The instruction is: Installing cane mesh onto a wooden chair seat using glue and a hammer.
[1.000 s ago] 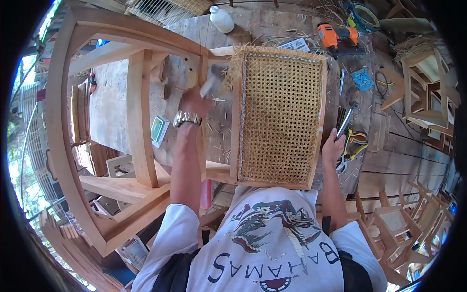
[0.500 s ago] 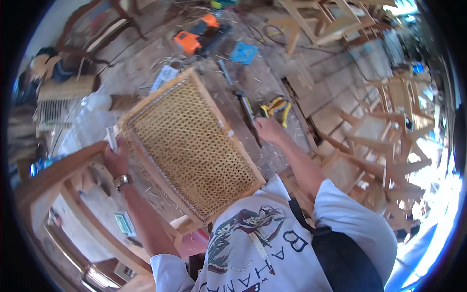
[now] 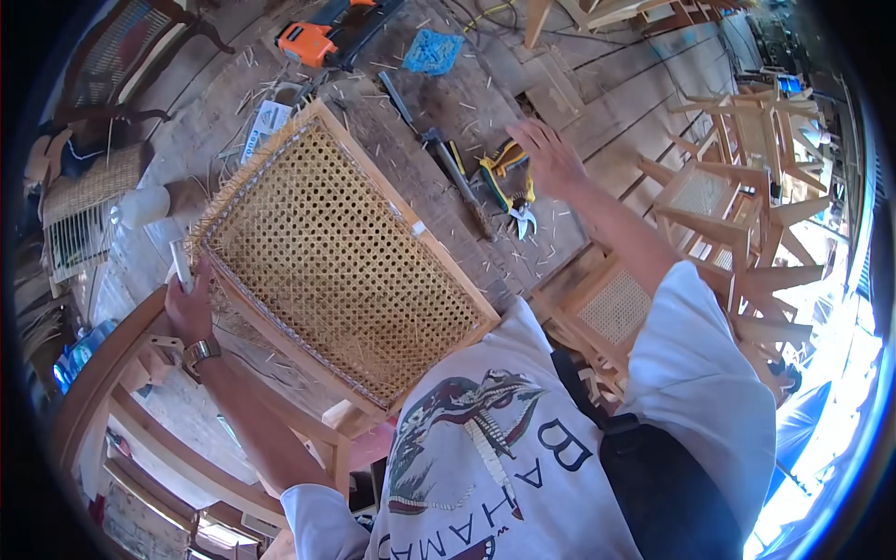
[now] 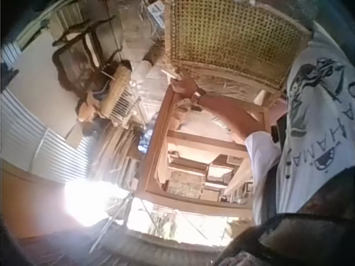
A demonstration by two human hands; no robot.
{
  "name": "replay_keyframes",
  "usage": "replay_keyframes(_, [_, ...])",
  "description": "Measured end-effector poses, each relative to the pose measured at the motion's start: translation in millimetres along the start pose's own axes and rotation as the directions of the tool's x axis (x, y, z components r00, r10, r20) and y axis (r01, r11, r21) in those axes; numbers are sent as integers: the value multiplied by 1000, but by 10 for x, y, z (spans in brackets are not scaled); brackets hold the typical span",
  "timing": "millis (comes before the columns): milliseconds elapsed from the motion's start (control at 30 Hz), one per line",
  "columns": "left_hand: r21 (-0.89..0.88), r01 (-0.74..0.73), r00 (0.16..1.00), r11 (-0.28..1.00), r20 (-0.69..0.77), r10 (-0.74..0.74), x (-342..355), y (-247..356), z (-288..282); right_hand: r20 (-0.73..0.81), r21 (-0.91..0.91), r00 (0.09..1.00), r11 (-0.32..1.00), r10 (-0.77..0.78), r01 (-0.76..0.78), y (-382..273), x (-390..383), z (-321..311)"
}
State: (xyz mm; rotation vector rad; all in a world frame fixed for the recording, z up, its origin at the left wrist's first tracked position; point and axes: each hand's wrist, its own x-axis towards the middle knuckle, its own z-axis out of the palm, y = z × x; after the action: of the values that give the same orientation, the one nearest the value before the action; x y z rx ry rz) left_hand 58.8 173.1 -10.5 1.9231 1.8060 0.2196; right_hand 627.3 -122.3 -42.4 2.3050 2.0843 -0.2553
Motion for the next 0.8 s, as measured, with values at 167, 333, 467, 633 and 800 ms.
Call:
replay_keyframes(167, [-278,30,1000,960,6,-30,12,-158,4,43,-15,990,991,131,-131,-143,-167,83])
replay_keyframes(333, [-339,69,996,938,70,-48,45,-263,12,79,-182,966,950,-244,255,86,-570,241])
replay_keyframes(467, [-675,61,997,736,81,-9,166,-476,224,21,-137,891,882,-453,451,170,-346,368])
replay_keyframes(633, [-216,44,999,975,-2,-45,5,-97,126,512,84,837,981,-192,174,210,-849,21])
replay_keyframes(800, [-407,143,990,902,74,-124,-90,-49,-79,554,370,832,888,26,-274,-485,-910,-1052])
